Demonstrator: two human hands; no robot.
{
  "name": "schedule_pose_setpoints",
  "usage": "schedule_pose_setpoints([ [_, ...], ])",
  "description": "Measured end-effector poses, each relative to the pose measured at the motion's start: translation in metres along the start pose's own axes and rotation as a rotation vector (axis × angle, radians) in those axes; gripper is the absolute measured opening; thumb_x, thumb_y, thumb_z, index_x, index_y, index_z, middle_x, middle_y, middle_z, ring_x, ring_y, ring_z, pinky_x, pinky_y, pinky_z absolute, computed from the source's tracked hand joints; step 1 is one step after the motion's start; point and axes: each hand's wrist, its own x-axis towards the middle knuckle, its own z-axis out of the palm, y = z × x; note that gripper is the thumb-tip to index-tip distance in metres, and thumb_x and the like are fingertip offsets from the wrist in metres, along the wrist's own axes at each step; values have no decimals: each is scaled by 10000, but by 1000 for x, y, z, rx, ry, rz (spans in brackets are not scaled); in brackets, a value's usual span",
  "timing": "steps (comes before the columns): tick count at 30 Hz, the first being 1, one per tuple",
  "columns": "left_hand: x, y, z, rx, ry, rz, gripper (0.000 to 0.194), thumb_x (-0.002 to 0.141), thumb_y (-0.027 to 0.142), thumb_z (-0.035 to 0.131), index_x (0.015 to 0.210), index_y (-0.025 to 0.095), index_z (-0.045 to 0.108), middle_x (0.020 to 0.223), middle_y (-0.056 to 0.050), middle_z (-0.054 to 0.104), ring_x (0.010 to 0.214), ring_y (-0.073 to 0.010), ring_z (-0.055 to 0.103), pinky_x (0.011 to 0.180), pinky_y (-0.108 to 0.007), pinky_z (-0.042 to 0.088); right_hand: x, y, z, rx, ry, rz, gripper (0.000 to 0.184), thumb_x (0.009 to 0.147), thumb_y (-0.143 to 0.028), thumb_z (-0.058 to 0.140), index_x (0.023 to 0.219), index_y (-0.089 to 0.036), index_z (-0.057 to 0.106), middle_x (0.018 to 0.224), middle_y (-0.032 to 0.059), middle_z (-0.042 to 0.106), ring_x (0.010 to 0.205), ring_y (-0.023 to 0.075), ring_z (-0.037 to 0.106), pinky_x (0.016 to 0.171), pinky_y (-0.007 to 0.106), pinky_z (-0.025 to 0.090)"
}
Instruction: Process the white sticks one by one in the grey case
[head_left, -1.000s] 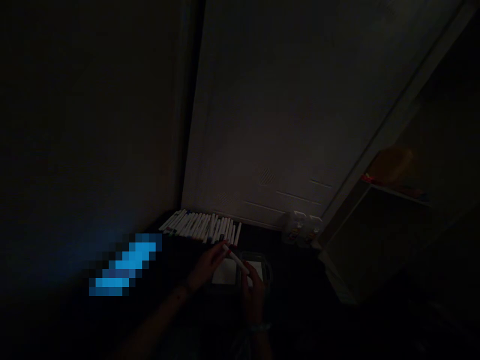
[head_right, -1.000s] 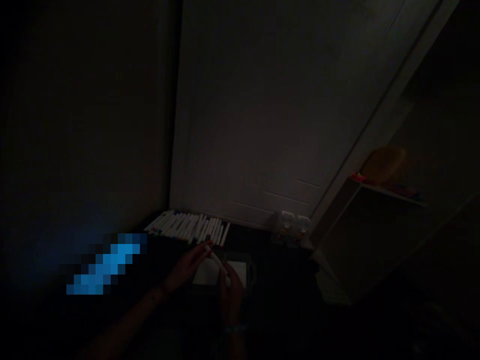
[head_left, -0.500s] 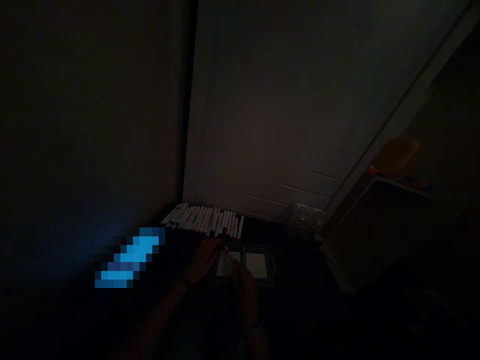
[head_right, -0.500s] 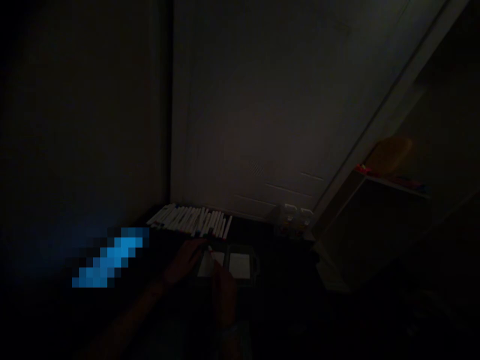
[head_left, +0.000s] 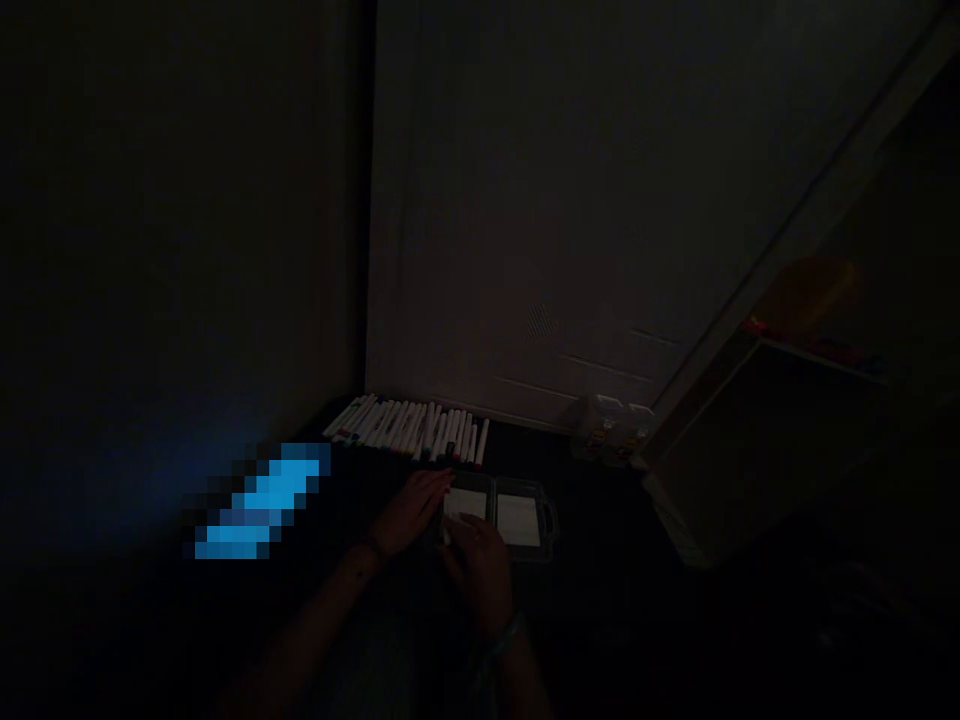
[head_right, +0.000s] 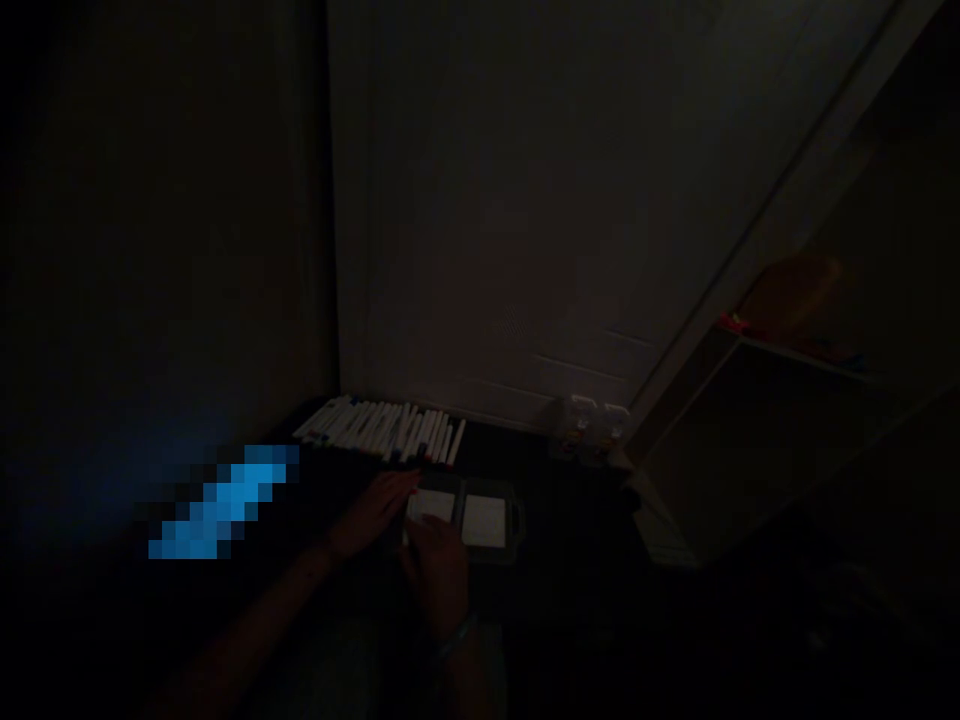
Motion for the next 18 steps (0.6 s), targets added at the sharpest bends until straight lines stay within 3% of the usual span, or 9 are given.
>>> schedule_pose_setpoints([
  [5,-1,-2,0,12,-24,11,350,861,290,350,1174,251,502,1258,-22,487,1152,-168,392,1004,-395,315,2,-1,-1,-25,-22,-11,389,793,-285,562,1176,-255,500,1099,50,580,1098,198,451,906,364,393],
  [9,-2,-3,1,-4,-15,2,363,857,275,355,1199,259,475,1238,-23,503,1140,-170,407,993,-393,330,7,-5,-5,-18,-63,-56,347,812,-266,536,1158,-255,509,986,42,613,1004,200,485,869,374,401],
  [18,-2,-4,0,11,-17,8,343,851,279,371,1163,254,511,1238,-29,503,1138,-181,408,989,-411,326,11,-15,-14,-39,-85,-52,303,852,-244,470,1153,-266,505,979,36,580,949,184,472,845,357,397],
])
